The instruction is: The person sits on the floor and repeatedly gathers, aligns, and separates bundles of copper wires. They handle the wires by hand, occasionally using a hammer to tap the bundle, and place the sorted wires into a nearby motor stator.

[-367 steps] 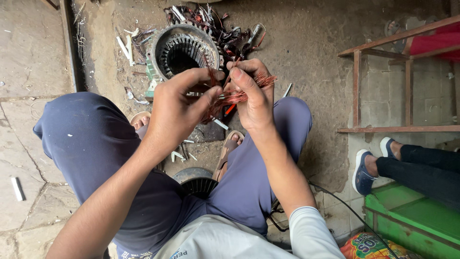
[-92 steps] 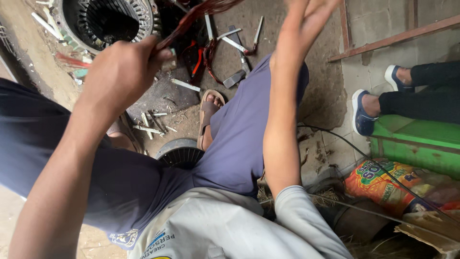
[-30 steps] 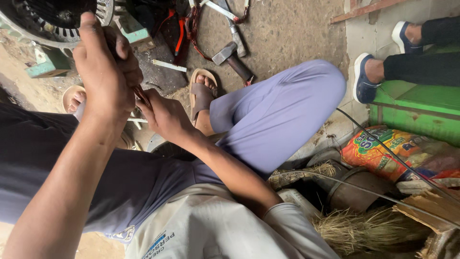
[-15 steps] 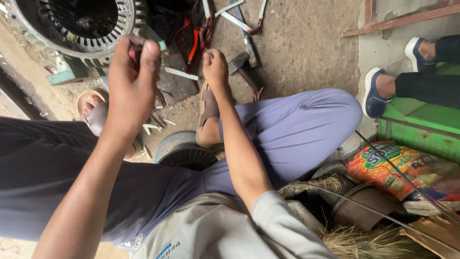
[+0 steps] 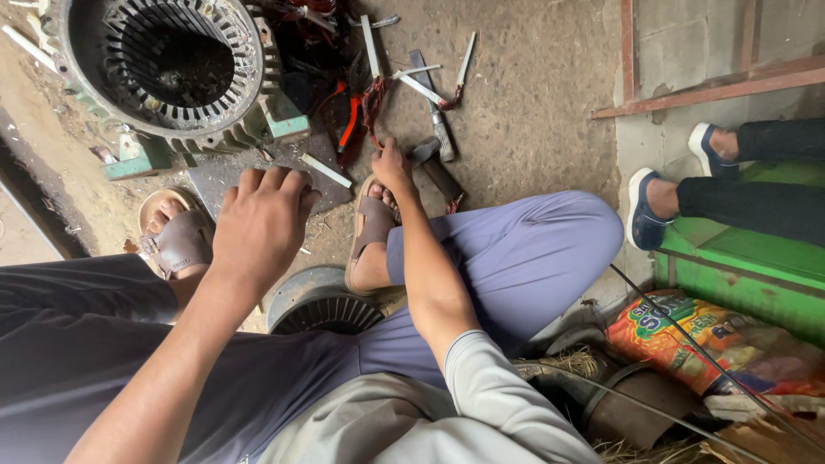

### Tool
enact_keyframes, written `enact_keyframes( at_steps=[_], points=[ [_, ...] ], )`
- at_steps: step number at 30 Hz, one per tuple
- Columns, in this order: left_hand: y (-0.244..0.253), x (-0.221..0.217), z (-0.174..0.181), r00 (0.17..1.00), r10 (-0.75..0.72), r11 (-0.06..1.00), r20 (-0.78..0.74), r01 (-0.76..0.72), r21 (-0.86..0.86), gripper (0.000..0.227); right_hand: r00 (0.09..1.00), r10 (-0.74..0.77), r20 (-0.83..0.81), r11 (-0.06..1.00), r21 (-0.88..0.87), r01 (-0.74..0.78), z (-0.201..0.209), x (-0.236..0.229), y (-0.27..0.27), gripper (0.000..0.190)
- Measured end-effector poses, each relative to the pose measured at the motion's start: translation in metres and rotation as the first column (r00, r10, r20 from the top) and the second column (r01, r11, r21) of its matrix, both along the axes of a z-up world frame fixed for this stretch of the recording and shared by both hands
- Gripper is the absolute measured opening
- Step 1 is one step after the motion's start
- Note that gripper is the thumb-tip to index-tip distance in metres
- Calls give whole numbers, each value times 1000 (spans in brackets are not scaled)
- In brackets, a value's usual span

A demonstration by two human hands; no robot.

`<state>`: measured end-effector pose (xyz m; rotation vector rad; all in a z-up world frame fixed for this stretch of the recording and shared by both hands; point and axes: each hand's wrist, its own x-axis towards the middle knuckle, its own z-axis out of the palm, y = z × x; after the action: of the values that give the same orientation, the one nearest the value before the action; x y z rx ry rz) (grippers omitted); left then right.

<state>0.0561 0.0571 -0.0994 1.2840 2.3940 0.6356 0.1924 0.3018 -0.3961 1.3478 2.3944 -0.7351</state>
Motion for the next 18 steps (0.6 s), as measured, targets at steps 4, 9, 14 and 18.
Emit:
enact_keyframes(
  at_steps=[4, 9, 14, 18],
  points=[
    [-9, 16, -23, 988, -153, 984, -13, 151, -97, 28, 997, -3, -79, 998, -64, -2, 23, 8, -3, 45],
    [4, 34, -84, 948, -300, 910, 101, 317, -266, 35, 923, 316, 218, 934, 97, -343, 47, 17, 6, 26],
    [24, 43, -166, 923, -296, 856, 245, 370, -361, 32, 615, 662, 428, 542, 293, -788, 101, 14, 34, 26],
    [41, 61, -216, 969, -185, 908, 162, 231, -350, 31, 469, 835, 288, 431, 187, -883, 189, 25, 52, 18]
  ],
)
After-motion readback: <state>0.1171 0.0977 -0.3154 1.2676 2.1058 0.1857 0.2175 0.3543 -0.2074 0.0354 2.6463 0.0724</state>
